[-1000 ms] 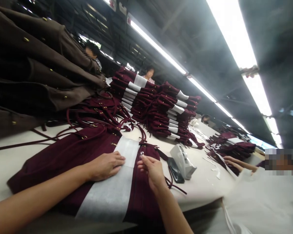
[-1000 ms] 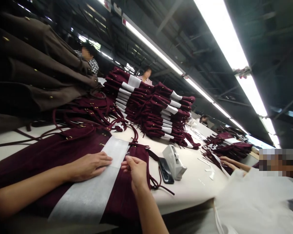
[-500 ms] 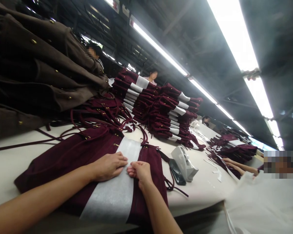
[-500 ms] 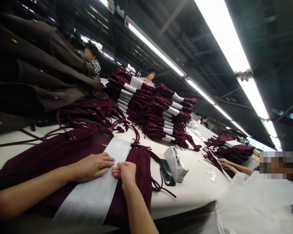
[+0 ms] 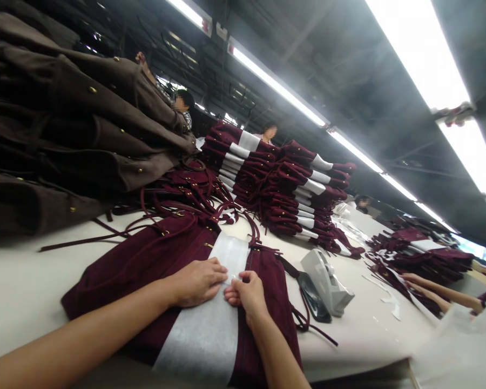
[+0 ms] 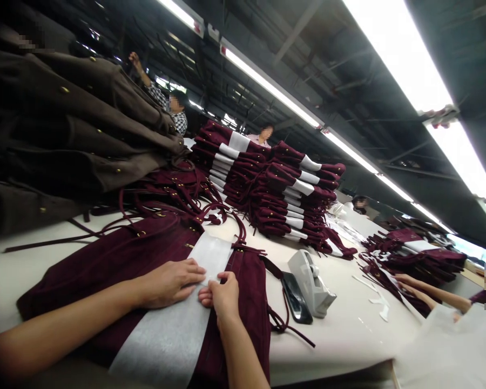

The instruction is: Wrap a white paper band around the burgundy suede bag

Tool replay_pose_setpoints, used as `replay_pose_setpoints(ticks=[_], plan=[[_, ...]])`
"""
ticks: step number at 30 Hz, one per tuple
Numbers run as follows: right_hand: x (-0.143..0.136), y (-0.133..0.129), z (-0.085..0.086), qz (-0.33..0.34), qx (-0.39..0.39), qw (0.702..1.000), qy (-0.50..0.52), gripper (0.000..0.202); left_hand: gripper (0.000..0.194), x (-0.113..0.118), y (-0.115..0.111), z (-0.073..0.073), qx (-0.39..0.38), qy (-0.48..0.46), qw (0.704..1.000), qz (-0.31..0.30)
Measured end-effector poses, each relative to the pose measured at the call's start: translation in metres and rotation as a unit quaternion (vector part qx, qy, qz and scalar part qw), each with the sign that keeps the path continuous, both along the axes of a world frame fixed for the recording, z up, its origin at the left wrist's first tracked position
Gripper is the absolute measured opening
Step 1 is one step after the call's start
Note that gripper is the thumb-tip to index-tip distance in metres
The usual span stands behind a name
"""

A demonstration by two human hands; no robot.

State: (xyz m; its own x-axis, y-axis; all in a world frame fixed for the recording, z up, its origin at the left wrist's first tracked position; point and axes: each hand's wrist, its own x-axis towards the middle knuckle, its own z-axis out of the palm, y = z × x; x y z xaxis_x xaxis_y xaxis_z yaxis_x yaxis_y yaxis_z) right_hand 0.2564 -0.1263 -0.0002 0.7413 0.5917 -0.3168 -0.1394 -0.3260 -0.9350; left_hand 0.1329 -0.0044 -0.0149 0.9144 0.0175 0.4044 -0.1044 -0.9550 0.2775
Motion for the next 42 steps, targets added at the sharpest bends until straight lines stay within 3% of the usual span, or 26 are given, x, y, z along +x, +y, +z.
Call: replay_pose_setpoints(ticks=[15, 22, 25, 29, 33, 37, 40, 42], plan=[[0.004, 0.001, -0.003, 0.072, -0.084, 0.988, -0.112, 0.038, 0.027, -0.001, 0.000, 0.001, 0.001, 0.006, 1.000, 0.004], [-0.006, -0.014, 0.003, 0.126, -0.113, 0.973, -0.155, 0.068, 0.023, -0.003, 0.000, 0.005, -0.001, 0.003, 1.000, -0.001], [-0.009, -0.029, 0.006, 0.126, -0.093, 0.980, -0.125, 0.073, 0.022, -0.003, 0.000, 0.004, -0.002, 0.000, 1.000, 0.000], [-0.008, -0.048, 0.003, 0.082, 0.013, 0.982, -0.169, 0.048, 0.022, -0.003, 0.000, 0.003, -0.003, 0.007, 1.000, 0.004], [-0.003, -0.054, 0.001, 0.139, 0.045, 0.927, -0.346, 0.041, 0.024, -0.002, 0.000, 0.005, -0.011, 0.004, 1.000, 0.005], [-0.007, -0.051, 0.004, 0.247, -0.040, 0.851, -0.462, 0.050, 0.030, -0.001, -0.001, 0.009, -0.020, 0.021, 1.000, 0.007], [-0.016, -0.055, 0.010, 0.234, -0.109, 0.830, -0.495, 0.046, 0.034, 0.000, 0.003, 0.005, -0.031, 0.045, 0.998, 0.013], [-0.023, -0.063, 0.014, 0.221, -0.125, 0.825, -0.505, 0.042, 0.037, 0.003, 0.010, -0.007, -0.038, 0.055, 0.997, 0.035]])
